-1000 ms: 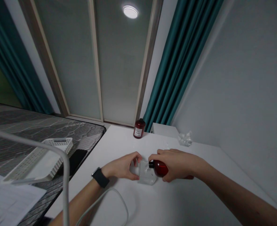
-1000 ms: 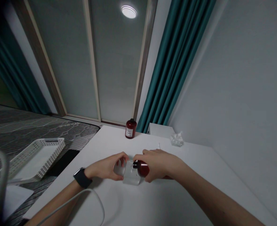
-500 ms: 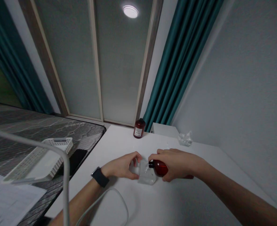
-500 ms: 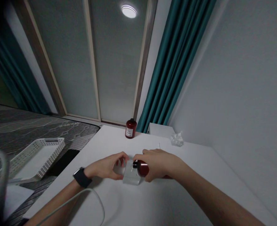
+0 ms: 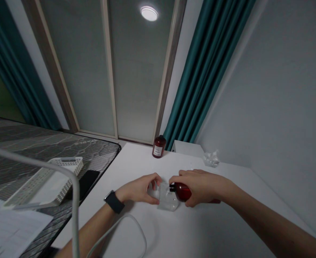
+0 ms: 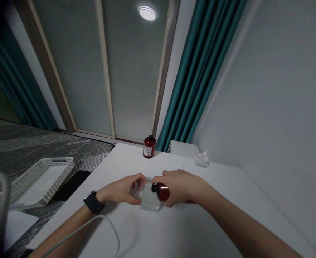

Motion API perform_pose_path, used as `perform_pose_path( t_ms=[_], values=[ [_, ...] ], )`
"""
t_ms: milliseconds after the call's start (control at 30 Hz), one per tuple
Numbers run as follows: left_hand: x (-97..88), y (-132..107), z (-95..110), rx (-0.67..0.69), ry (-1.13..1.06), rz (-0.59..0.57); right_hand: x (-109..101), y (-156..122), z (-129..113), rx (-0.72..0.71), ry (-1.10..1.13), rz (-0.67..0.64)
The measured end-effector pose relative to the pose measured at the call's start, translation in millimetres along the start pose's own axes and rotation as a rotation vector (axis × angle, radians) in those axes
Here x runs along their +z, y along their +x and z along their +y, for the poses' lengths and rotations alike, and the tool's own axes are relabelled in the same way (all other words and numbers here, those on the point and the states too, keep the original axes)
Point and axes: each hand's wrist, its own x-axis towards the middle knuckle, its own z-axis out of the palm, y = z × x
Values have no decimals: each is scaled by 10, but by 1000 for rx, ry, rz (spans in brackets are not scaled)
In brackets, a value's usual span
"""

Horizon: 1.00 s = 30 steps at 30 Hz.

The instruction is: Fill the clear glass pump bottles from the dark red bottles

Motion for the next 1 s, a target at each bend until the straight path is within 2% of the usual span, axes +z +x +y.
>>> perform_pose_path(
  t_ms=[1000],
  values=[
    [-7, -4, 40, -51, 2, -31, -69, -2, -58, 15, -10, -30]
  ],
)
